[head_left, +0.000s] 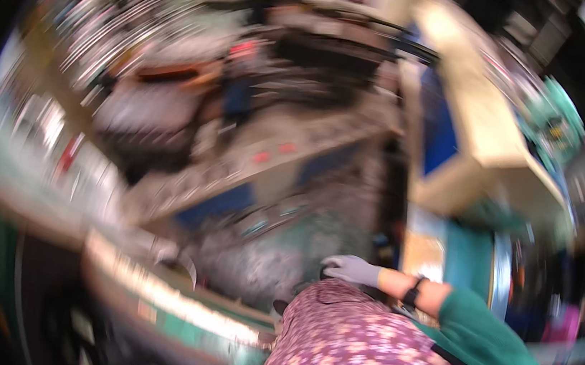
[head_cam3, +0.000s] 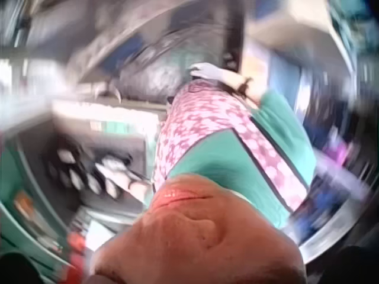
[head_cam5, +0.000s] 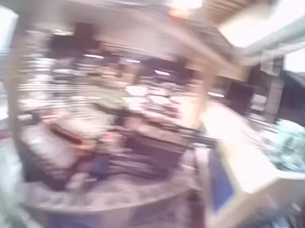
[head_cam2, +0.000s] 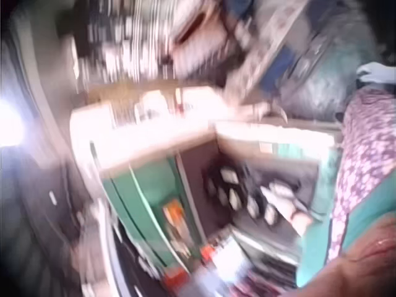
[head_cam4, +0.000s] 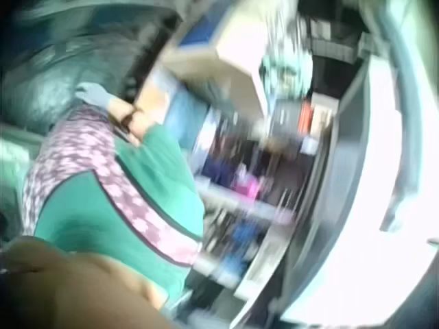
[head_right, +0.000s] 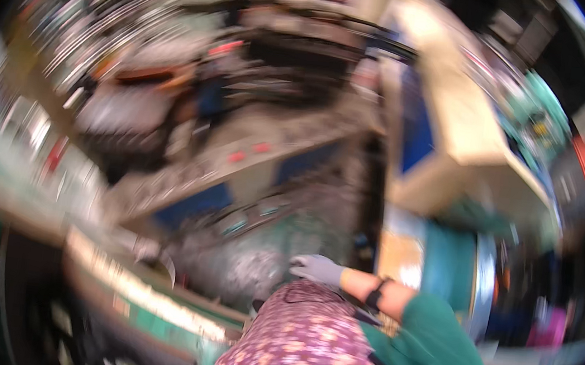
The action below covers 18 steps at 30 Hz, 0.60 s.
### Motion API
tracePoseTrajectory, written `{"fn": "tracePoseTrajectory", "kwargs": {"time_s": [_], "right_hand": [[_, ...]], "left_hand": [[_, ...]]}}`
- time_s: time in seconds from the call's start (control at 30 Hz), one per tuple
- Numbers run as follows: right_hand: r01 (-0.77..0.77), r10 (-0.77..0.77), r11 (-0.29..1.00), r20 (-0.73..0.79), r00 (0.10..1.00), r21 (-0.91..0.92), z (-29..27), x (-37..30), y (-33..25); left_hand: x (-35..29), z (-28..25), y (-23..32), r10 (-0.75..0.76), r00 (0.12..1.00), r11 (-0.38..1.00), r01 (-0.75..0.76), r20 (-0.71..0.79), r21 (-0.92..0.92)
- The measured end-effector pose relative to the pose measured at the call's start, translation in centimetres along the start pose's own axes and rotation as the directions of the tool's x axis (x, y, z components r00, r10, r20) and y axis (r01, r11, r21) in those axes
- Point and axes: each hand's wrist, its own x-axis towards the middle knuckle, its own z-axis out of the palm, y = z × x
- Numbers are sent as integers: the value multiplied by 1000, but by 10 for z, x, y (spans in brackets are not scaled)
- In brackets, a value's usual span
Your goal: Operating a machine to shape or press shoe uppers and soles.
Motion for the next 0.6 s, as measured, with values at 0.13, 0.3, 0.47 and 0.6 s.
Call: {"fn": "tracePoseTrajectory", "kwargs": {"time_s": [0.13,0.3,0.47,0.6], "right_hand": [[-383,412,892,-83,907,240,8,-36,71],[-676,689,725,-108,717,136,5,-149,162],[-795,784,572,-418,458,201,44,-244,322],[-842,821,390,-555,134,373,13,-305,447]], "left_hand": [[-17,104,-22,491,841,593,-515,228,619],[-23,210,-94,546,603,15,-701,582,713],[-61,279,-199,353,568,-202,-729,743,653],[-111,345,-324,-25,572,-114,-816,820,566]]}}
